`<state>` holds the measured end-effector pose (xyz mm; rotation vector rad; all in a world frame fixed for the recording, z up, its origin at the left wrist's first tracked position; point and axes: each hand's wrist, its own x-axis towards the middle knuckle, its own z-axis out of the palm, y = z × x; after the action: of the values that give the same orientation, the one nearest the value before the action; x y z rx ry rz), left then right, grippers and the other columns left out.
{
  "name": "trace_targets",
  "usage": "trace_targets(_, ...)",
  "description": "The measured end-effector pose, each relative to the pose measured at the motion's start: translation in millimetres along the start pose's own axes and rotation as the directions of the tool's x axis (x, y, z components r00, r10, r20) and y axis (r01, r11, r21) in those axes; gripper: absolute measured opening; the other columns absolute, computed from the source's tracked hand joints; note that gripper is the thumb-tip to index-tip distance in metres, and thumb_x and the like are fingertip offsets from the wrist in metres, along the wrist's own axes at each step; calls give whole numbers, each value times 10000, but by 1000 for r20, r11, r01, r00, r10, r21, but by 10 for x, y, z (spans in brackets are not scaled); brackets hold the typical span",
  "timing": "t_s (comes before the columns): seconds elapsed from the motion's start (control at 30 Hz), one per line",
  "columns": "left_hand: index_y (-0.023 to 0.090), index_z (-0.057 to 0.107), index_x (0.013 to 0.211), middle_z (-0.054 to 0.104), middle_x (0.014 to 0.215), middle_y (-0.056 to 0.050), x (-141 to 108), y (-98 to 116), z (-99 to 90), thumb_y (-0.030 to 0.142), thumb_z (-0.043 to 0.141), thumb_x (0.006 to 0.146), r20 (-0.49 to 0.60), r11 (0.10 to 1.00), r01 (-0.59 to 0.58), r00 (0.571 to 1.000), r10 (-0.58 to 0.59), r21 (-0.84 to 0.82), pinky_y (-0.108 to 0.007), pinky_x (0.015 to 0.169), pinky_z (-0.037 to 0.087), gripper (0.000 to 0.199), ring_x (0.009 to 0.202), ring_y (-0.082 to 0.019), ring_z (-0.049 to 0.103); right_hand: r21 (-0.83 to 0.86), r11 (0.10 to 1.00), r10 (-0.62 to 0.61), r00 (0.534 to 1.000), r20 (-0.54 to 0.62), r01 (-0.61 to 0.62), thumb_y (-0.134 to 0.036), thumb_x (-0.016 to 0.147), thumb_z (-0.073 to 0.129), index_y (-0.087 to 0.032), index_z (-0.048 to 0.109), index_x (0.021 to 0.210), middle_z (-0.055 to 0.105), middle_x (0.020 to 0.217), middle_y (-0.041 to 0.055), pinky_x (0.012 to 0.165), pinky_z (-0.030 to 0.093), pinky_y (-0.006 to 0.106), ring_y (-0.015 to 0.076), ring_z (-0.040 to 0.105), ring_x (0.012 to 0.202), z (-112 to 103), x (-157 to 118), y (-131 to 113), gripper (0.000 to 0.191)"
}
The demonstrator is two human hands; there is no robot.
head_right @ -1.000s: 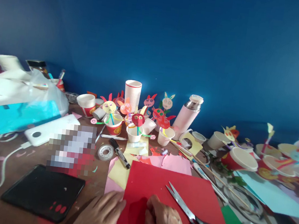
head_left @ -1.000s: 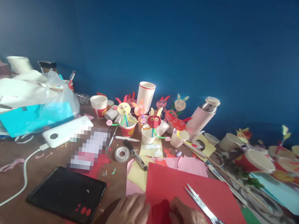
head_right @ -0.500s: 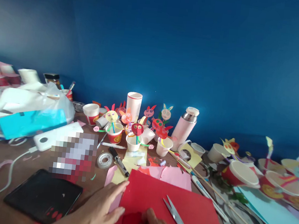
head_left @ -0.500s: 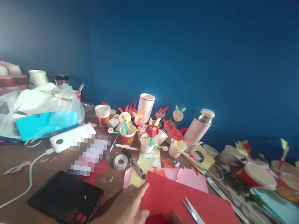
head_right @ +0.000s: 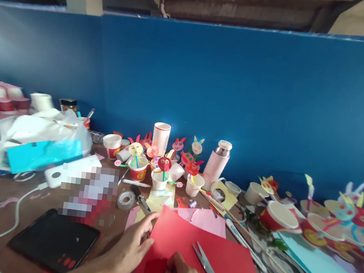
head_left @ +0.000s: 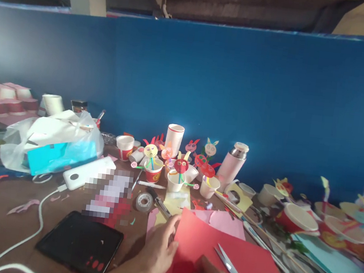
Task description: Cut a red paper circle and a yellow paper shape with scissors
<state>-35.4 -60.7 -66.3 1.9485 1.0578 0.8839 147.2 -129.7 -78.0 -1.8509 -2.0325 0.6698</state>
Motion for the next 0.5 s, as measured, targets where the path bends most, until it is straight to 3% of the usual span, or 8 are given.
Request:
trace_targets(0.13,185,429,1295,635,838,-39,79,-9,-23,72,439,745,-12,997,-42,999,43,60,-236,688,490,562,725,-136,594,165,985,-51,998,-28,55,-293,819,386,-232,374,675,603,602,-15,509,358,224,141,555,549,-88,23,-112,157)
trace_targets(0.3,151,425,1310,650,878,-68,110,-54,-67,83,422,766,-24,999,-21,999,22,34,-278,752,498,548,783,-155,615,315,948,-7,993,-115,43,-282,845,408,-216,417,693,531,602,-35,569,365,241,137,505,579,-201,38,-227,166)
trace_targets(0.5,141,480,1272,603,1185,-122,79,-246,-6,172,449,804,-30,997,-3,1000,1,-72,-346,941,436,470,1124,-216,545,439,895,-5,986,-166,78,-266,852,431,-203,459,725,592,618,-28,590,397,241,138,559,598,-364,141,-278,145)
